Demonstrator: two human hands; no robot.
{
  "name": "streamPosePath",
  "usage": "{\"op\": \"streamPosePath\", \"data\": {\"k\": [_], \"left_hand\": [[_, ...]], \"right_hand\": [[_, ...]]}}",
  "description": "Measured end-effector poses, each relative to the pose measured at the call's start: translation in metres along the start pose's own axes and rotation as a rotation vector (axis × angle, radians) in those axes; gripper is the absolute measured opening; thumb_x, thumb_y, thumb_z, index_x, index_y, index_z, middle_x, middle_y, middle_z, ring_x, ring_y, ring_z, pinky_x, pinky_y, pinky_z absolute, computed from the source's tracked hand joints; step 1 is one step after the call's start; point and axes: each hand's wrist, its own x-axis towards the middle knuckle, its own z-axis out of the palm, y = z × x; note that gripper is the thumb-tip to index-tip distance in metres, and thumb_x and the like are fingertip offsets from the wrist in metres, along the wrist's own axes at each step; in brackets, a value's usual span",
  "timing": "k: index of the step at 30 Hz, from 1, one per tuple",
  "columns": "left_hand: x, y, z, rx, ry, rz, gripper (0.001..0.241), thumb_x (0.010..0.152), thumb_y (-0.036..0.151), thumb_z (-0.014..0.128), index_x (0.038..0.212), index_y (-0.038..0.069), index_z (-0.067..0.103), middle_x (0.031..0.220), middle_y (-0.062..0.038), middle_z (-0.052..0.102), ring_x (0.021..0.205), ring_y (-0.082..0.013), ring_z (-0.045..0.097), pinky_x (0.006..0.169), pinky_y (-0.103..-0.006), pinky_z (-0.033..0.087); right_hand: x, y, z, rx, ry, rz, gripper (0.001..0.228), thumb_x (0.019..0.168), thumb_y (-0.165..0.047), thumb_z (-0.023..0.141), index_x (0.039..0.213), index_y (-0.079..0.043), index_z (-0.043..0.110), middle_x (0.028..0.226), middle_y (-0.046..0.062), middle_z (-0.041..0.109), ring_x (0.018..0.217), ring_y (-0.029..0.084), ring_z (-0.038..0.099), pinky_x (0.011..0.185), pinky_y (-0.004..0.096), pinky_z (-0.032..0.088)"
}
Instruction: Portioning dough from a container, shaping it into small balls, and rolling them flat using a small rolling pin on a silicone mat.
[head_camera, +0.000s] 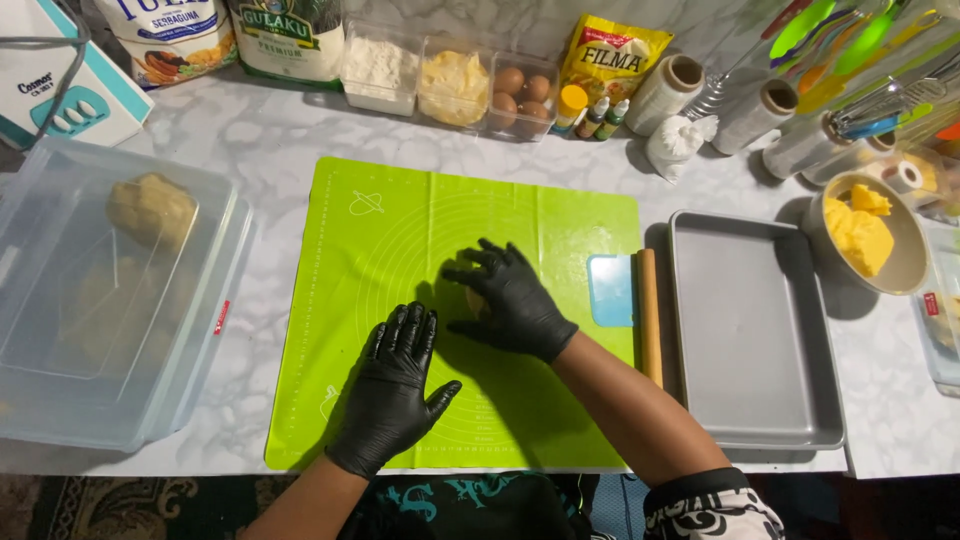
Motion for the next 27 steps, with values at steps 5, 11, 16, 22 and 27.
{"op": "streamPosePath", "data": {"k": [5, 11, 16, 22, 27], "left_hand": [[0.001, -0.001, 0.001, -0.018, 0.004, -0.006, 0.095, 0.093, 0.065, 0.056, 0.163, 0.007, 0.029, 0.168, -0.020, 0.030, 0.153, -0.0385, 0.029, 0.124, -0.0503, 0.023], [0.000, -0.001, 0.000, -0.014, 0.026, 0.006, 0.096, 0.092, 0.066, 0.058, 0.162, 0.007, 0.029, 0.166, -0.019, 0.032, 0.153, -0.0374, 0.030, 0.123, -0.0493, 0.024], [-0.001, -0.002, 0.001, 0.002, 0.037, 0.004, 0.097, 0.091, 0.066, 0.058, 0.163, 0.008, 0.028, 0.167, -0.019, 0.032, 0.152, -0.0369, 0.031, 0.123, -0.0490, 0.025], [0.001, 0.000, -0.005, -0.009, 0.023, 0.017, 0.096, 0.091, 0.064, 0.059, 0.162, 0.008, 0.029, 0.166, -0.020, 0.032, 0.151, -0.0381, 0.031, 0.123, -0.0497, 0.024], [0.002, 0.000, -0.003, -0.031, 0.006, 0.005, 0.094, 0.093, 0.065, 0.058, 0.162, 0.009, 0.030, 0.166, -0.021, 0.031, 0.153, -0.0390, 0.029, 0.124, -0.0507, 0.022]], "right_hand": [[0.015, -0.003, 0.019, -0.067, 0.238, -0.056, 0.027, 0.089, -0.027, 0.072, 0.069, -0.010, 0.068, 0.066, 0.014, 0.064, 0.057, 0.038, 0.060, 0.056, 0.049, 0.046], [0.013, 0.038, 0.040, 0.229, 0.384, 0.160, 0.014, 0.093, -0.020, 0.075, 0.087, -0.007, 0.073, 0.084, 0.016, 0.070, 0.075, 0.034, 0.066, 0.067, 0.044, 0.053], [-0.006, 0.056, 0.030, 0.987, 0.590, 0.538, 0.017, 0.098, -0.030, 0.065, 0.100, -0.014, 0.070, 0.103, 0.004, 0.071, 0.102, 0.020, 0.067, 0.093, 0.034, 0.052], [-0.033, 0.001, 0.026, 0.988, 0.398, 0.315, 0.035, 0.101, -0.034, 0.059, 0.122, -0.008, 0.067, 0.126, 0.013, 0.071, 0.121, 0.027, 0.067, 0.105, 0.043, 0.053], [-0.021, -0.002, 0.034, 0.146, 0.382, 0.153, 0.034, 0.105, -0.026, 0.044, 0.131, -0.018, 0.066, 0.146, 0.021, 0.058, 0.145, 0.043, 0.044, 0.123, 0.066, 0.010]]}}
